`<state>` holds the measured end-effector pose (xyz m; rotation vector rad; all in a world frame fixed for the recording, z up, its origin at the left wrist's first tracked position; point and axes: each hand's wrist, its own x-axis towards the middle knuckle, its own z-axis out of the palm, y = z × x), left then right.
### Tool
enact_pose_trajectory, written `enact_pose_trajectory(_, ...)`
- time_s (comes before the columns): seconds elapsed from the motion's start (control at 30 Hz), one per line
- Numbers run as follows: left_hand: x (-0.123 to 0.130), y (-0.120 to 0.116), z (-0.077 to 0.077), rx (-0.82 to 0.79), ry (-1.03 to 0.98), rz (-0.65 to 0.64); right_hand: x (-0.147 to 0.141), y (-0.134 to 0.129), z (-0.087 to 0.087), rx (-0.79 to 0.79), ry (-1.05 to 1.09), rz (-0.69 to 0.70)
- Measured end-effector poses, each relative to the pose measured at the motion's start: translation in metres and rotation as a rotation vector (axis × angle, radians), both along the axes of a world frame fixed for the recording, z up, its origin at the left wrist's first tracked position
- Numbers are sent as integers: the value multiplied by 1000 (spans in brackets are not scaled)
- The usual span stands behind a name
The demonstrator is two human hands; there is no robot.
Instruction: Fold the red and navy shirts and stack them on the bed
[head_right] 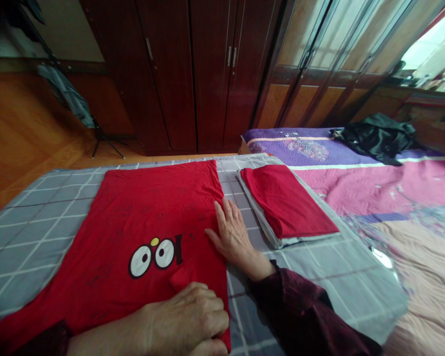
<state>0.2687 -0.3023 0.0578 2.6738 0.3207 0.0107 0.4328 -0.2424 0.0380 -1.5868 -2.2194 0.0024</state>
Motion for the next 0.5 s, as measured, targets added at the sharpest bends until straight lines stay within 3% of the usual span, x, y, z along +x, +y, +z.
enact_pose_trajectory(0.1,-1,2,-5,43,-30,-8,-8,-13,5,-77,-36,309)
enact_pose_trajectory(0.17,-1,1,-10,76,-48,-28,-14,-17,3,-137,-98,440)
enact_pose_trajectory(0.27,-1,-3,-12,130,-64,-39,-16,-11,-6,-109,-134,328)
enact_pose_trajectory(0.37,-5,-8,0,152,-19,-30,-15,-8,-11,-8,-109,183)
enact_pose_trajectory(0.43,-13,-10,11,128,-32,17,-17,-14,-11,22,-103,243)
enact_pose_trajectory(0.5,-24,-14,18,103,-71,122,-20,-23,-12,-2,-135,410)
